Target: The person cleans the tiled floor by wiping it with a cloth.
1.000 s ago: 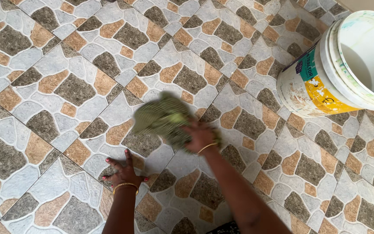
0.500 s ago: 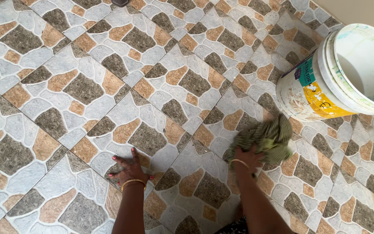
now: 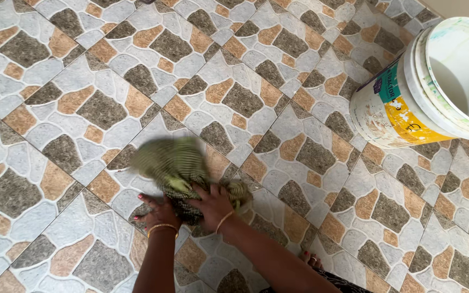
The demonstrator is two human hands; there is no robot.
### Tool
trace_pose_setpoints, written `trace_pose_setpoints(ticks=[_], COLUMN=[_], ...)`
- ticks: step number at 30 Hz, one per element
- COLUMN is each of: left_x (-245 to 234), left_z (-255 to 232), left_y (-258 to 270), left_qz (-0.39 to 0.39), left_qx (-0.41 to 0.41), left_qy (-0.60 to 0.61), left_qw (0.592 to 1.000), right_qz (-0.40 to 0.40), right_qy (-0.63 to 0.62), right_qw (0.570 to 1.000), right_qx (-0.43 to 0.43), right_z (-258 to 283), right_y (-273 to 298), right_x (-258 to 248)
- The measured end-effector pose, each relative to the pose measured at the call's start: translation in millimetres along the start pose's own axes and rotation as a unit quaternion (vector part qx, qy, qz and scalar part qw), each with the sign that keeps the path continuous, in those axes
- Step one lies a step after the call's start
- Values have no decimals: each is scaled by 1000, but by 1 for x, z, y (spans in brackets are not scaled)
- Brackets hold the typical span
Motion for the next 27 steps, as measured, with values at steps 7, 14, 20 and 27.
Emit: trace_pose_setpoints(ticks=[7,14,20,27], left_x=[-25,-32,-38,-26], left_z=[-4,-8,-11,-8], left_y=[26,29,34,27], left_qz=[83,57,68,73], left_qx=[-31,-8,-11,-6], left_qy=[30,16,31,47], left_qw=[996,998,997,996], right_qz=[-42,-139,-21,-27], right_qy=[24,37,-43,-15], right_qw=[993,893,837,992], right_qx=[109,427,545,119], right_z=[-111,-302,-260,-42], right_y=[-49,-26,-45,-100], right_x=[-31,-76,-53,1])
Point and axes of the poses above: each hand's wrist, its own y-axis away from the middle knuckle, its own x-axis out of the palm, z = x × y, the point moved 7 cm from there along -y, towards the middle knuckle, and after that the axes turned 14 degrees about x, right-handed, at the moved point
